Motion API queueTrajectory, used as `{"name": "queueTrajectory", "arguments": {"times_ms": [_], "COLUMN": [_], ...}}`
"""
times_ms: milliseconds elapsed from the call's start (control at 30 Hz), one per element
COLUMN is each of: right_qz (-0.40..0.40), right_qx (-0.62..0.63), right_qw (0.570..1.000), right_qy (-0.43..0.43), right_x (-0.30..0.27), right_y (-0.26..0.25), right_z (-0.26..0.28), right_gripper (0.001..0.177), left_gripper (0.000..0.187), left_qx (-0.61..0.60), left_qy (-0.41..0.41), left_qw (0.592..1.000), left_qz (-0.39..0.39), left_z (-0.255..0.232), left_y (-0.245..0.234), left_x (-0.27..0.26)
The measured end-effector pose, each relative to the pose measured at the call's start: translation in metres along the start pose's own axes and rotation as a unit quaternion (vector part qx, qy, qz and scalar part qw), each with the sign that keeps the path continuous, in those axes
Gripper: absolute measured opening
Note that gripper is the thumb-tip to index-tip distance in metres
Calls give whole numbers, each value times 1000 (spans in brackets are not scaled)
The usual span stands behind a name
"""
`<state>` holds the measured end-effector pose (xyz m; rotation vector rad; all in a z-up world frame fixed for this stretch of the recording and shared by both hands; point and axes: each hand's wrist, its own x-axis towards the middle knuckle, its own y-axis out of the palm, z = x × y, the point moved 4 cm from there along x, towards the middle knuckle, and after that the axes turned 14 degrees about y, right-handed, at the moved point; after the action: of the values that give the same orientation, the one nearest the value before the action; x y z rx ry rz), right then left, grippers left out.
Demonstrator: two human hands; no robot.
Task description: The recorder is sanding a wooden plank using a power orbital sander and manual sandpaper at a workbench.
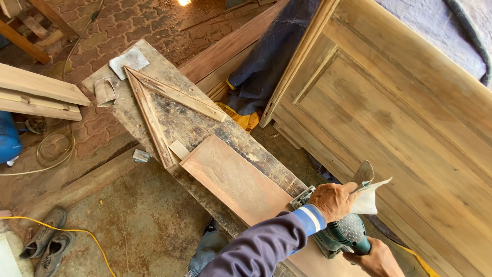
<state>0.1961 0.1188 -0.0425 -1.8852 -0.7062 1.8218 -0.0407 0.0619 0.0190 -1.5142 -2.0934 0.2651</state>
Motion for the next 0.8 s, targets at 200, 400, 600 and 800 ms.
{"name": "queueTrajectory", "arguments": {"times_ms": [200,400,600,800], "right_qz": [-5,-23,-8,12], "right_qx": [3,40,18,43], "right_qw": [1000,996,997,995], "right_qy": [-16,-76,-78,-86], "right_x": [-30,-57,-61,-86], "right_y": [-5,-10,-6,-5], "right_z": [52,107,147,196], "right_gripper": [45,42,41,37], "left_gripper": [32,32,34,37], "left_qx": [9,16,12,30], "left_qy": [-21,-39,-49,-61], "left_qw": [1000,998,995,994], "left_qz": [-19,-48,-82,-91], "left_z": [18,33,52,74], "left_y": [-37,-76,-116,-151], "left_x": [-4,-10,-16,-21]}}
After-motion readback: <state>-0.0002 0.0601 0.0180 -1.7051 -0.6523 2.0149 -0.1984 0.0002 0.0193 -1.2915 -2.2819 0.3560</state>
